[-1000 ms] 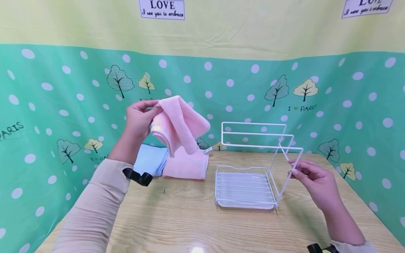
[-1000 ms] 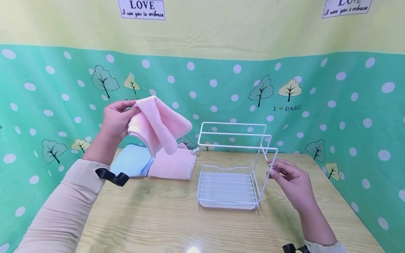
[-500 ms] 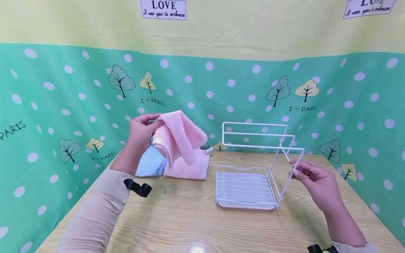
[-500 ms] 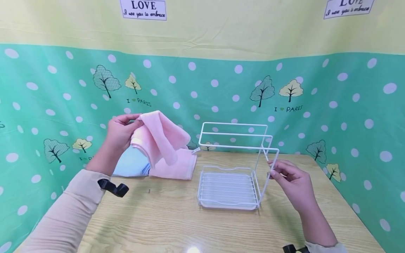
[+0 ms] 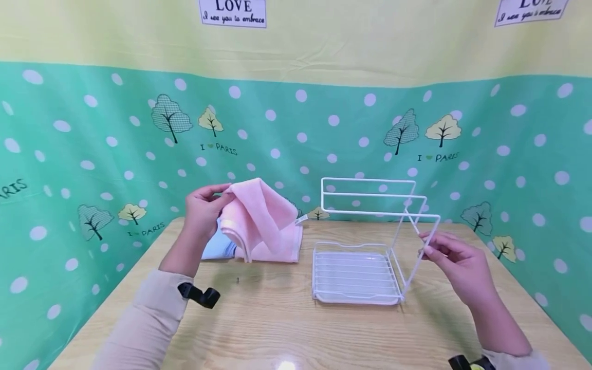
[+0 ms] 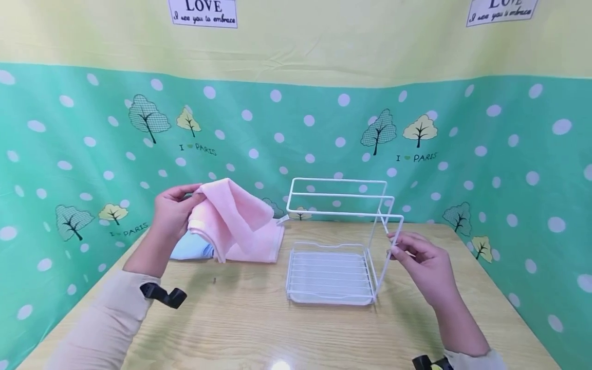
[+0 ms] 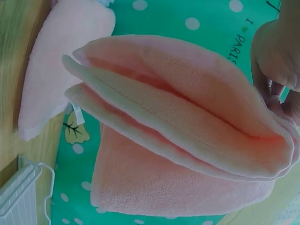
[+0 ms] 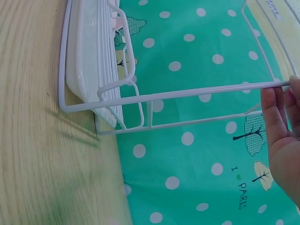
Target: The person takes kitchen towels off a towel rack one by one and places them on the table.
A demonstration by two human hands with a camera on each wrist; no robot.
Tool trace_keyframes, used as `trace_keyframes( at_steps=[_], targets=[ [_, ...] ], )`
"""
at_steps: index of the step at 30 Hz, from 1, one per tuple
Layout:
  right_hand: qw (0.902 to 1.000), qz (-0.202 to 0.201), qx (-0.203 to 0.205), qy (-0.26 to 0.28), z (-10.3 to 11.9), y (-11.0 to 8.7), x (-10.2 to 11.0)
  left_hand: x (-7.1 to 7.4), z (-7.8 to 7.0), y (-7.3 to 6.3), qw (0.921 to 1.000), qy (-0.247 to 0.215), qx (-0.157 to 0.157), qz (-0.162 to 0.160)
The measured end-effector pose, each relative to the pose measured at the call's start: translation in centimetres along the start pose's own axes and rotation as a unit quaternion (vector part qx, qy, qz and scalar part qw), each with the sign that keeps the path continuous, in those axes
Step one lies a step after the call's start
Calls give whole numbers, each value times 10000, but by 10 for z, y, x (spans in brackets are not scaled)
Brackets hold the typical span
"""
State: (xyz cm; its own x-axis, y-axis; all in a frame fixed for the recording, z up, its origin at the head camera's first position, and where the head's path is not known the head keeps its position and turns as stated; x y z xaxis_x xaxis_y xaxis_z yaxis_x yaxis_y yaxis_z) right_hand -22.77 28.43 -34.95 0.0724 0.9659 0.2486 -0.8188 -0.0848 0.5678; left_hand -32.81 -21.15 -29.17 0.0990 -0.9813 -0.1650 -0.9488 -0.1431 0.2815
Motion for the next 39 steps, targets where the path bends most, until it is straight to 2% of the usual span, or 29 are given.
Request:
trace_keyframes(
  at_steps=[6, 16, 24, 31, 36, 39],
  targets=[
    [9999, -39, -48, 110, 1, 1, -2, 3, 6, -11, 9999, 15, 11, -101],
    [9999, -53, -120, -71, 1, 0, 0, -1, 16, -31, 9991, -396, 30, -177],
    [9999, -38, -72, -101, 0, 0, -1, -12, 34, -47, 9977, -647, 180, -128],
    [9998, -72, -172, -26, 0, -1, -3, -26, 44, -60, 9960, -886, 46, 86],
    [9994, -91, -231, -240, 0, -1, -2, -37, 53, -73, 9938, -1063, 305, 114],
    [9992, -92, -233, -326, 1, 0, -2, -39, 62, -79, 9930, -1100, 393, 194]
  ],
)
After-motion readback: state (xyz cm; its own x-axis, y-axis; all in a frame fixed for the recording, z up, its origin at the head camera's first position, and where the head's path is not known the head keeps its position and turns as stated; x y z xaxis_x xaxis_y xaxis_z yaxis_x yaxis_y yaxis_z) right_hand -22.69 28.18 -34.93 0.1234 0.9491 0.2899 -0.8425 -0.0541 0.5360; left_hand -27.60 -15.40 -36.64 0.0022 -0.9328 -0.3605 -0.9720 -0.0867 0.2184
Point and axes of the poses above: each hand's wrist, its own y-axis towards the middle knuckle, its own x-axis out of the back of the hand, z = x × y, the point moved 3 cm from there along y, towards the middle knuckle, and after that the axes turned 5 degrees about z, right-handed, at the moved point
